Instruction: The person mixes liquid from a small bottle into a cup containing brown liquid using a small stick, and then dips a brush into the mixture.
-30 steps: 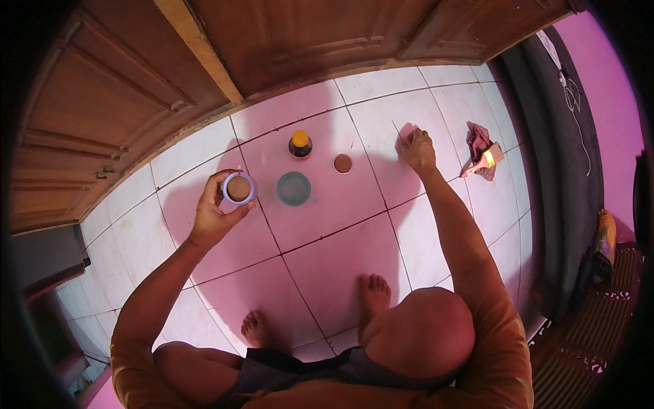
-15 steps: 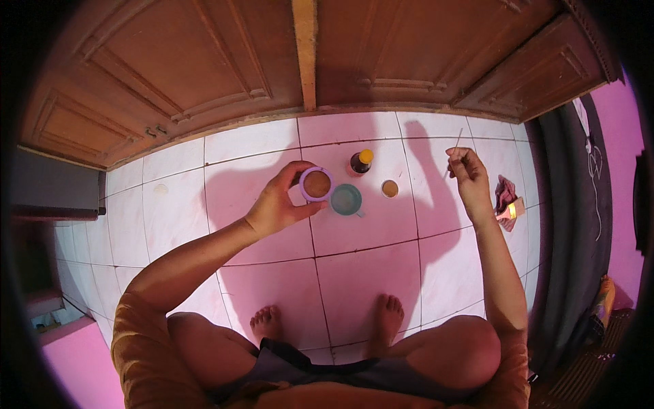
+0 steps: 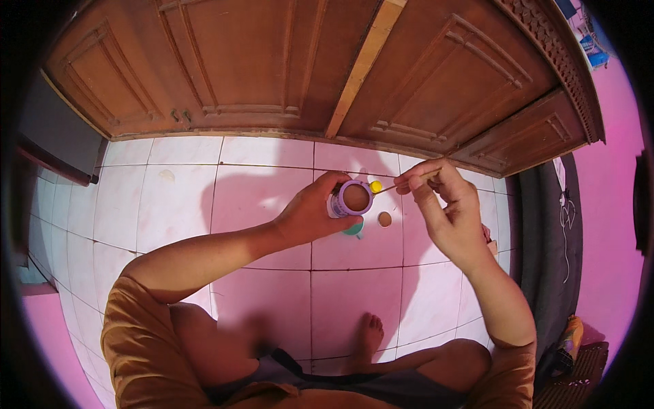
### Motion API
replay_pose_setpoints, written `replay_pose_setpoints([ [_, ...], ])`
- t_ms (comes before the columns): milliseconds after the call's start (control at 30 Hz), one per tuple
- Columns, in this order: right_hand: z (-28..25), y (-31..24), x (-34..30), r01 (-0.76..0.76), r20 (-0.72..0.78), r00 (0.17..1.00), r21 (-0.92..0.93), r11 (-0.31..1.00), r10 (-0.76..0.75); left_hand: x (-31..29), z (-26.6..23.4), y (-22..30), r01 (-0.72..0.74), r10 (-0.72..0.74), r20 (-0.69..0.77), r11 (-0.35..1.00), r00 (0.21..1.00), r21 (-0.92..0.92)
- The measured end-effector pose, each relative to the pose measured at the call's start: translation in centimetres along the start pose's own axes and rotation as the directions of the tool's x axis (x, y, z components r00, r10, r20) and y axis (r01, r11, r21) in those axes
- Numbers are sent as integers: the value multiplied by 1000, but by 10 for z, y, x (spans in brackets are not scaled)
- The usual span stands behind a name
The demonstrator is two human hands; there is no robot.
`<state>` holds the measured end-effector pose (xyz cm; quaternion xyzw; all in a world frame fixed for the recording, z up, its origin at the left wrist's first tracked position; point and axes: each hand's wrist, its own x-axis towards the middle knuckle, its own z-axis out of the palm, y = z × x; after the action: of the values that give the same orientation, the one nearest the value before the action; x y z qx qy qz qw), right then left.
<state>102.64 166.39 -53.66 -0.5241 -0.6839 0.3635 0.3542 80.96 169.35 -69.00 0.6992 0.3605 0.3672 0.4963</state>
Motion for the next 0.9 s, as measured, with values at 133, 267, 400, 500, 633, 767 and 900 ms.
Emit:
replay_pose_setpoints([
  [133,15,15,-1,208,-46,975,-165,964,-218,-3,1,0,-68,70,-38,997,997,42],
  [267,21,19,-6,146,-8,989,-207,967,-151,-4,-1,8,-38,39,-15,999,999,33],
  [400,26,21,-7,140,1,990,-198,970,-142,-6,-1,11,0,0,2,1000,1000,22],
  [500,28,21,-7,98,41,995,-254,962,-91,-7,0,12,-16,16,-7,1000,1000,24],
  [633,31,38,-4,235,44,971,-312,920,-233,-7,1,15,-24,24,7,1000,1000,19],
  [767,38,40,-4,159,45,987,-219,963,-153,-7,2,16,-75,76,-15,997,997,32],
  [900,40,39,-6,165,79,985,-144,976,-155,-8,1,18,-75,76,-22,996,997,40],
])
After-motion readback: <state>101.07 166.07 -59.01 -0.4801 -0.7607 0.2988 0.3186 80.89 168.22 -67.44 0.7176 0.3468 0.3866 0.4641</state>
